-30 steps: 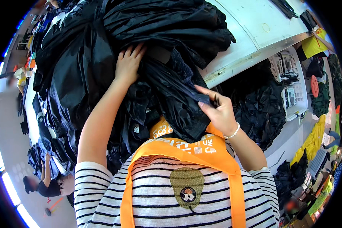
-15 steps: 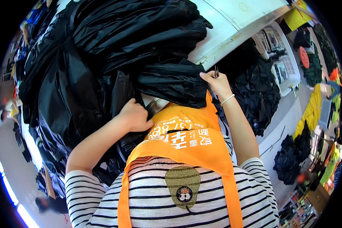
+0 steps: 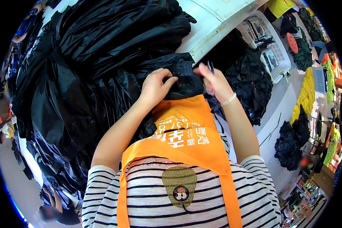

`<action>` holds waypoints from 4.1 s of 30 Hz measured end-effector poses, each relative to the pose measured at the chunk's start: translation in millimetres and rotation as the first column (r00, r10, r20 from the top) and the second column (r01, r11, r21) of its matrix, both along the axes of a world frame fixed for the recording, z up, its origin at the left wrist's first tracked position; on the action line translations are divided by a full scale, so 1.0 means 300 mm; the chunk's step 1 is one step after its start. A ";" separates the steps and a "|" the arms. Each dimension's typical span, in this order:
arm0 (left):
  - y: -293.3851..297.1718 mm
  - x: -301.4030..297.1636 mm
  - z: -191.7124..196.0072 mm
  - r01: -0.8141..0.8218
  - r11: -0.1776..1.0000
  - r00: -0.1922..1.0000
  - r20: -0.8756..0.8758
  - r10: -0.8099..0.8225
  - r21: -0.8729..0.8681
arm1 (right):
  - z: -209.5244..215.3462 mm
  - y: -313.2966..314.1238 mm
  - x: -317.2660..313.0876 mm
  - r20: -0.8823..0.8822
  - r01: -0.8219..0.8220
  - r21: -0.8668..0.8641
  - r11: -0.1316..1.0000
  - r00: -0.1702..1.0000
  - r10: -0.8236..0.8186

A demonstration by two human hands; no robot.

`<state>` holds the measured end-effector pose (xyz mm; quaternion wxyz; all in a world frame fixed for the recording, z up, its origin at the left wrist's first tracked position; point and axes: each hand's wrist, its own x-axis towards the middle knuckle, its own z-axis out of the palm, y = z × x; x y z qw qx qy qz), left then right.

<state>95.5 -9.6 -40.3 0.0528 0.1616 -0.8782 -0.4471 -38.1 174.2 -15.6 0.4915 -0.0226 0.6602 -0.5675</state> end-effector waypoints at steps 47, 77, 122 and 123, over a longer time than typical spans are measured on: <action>0.010 0.060 0.115 0.062 0.784 0.997 -0.080 -0.016 0.617 | 0.059 -0.006 0.130 -0.847 0.013 -0.173 0.985 0.509 -0.156; 0.004 0.176 0.060 0.047 0.982 0.999 -0.009 -0.049 -0.184 | -0.035 -0.095 0.209 0.108 0.021 -0.219 0.976 0.994 0.003; 0.021 0.156 0.057 -0.302 0.953 0.928 -0.222 0.300 0.026 | -0.024 -0.163 0.118 -0.087 -0.211 0.010 0.977 0.974 0.211; 0.017 0.157 0.052 -0.262 0.965 0.935 -0.252 0.249 -0.019 | -0.019 -0.184 0.139 -0.093 -0.163 -0.073 0.984 0.983 0.156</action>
